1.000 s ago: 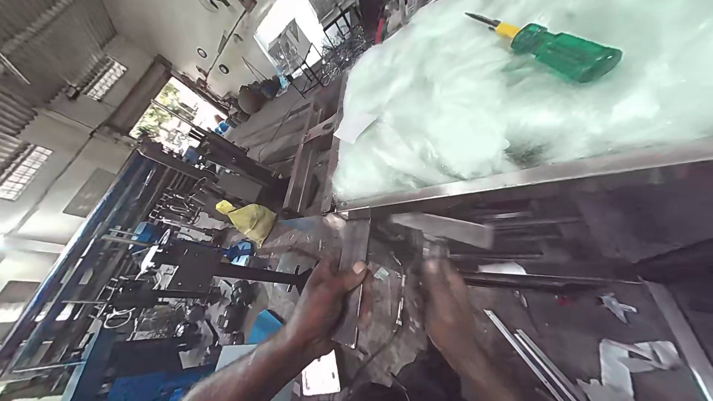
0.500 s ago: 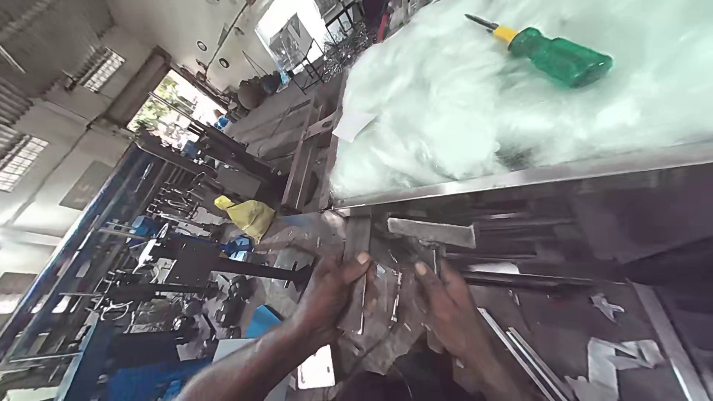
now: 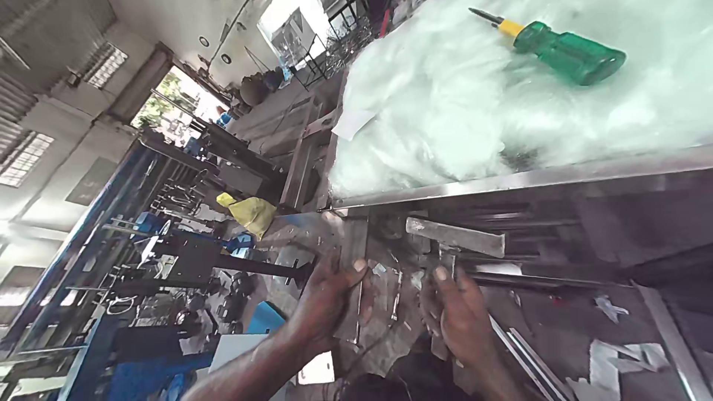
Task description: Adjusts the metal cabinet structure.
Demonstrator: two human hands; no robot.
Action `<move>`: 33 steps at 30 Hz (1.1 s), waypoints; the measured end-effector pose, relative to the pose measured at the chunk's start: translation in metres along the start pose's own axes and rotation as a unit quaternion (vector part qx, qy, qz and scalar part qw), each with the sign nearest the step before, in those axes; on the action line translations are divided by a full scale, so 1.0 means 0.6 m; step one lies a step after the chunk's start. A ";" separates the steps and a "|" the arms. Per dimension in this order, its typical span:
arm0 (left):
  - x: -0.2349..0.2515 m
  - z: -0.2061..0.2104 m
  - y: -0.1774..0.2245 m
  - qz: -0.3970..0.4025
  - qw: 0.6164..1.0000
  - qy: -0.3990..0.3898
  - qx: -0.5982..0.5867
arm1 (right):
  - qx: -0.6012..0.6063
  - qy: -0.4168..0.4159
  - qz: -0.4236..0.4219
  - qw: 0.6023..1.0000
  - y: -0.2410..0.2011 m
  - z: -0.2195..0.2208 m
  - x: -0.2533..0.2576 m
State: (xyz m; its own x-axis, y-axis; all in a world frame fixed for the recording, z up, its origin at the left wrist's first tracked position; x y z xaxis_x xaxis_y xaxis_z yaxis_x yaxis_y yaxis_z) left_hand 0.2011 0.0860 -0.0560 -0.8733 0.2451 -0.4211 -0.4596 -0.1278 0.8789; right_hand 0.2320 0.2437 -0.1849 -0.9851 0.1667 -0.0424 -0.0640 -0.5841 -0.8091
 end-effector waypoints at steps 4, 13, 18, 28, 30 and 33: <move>0.000 -0.005 0.000 0.000 1.000 -0.014 -0.005 | 0.008 -0.007 -0.030 0.999 -0.006 0.010 -0.001; 0.000 -0.005 0.005 -0.005 1.000 -0.013 -0.014 | -0.074 -0.039 -0.059 0.995 -0.005 0.041 0.014; -0.002 -0.013 0.007 -0.020 1.000 0.002 0.004 | 0.220 0.030 -0.217 0.951 -0.037 -0.003 -0.021; 0.004 0.000 0.003 0.003 1.000 0.023 0.002 | -0.118 -0.015 -0.017 0.993 0.011 0.027 -0.005; 0.004 0.003 0.005 0.008 1.000 0.026 0.000 | -0.057 0.000 0.002 0.998 0.015 0.019 -0.012; -0.001 0.000 0.007 0.005 1.000 0.017 -0.006 | -0.019 0.016 -0.009 1.000 0.009 0.021 -0.018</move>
State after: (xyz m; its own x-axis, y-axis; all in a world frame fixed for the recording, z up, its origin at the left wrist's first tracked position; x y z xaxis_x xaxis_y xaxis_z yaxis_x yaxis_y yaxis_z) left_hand 0.1996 0.0852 -0.0520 -0.8830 0.2100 -0.4198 -0.4524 -0.1423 0.8804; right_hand 0.2402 0.2288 -0.1815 -0.9781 0.2030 -0.0451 -0.0757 -0.5494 -0.8321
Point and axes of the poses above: each hand's wrist, its own x-axis towards the middle knuckle, its own z-axis out of the palm, y = z × x, the point moved 4 cm from there along x, towards the middle knuckle, and after that the axes turned 1 degree about -z, right-handed, at the moved point
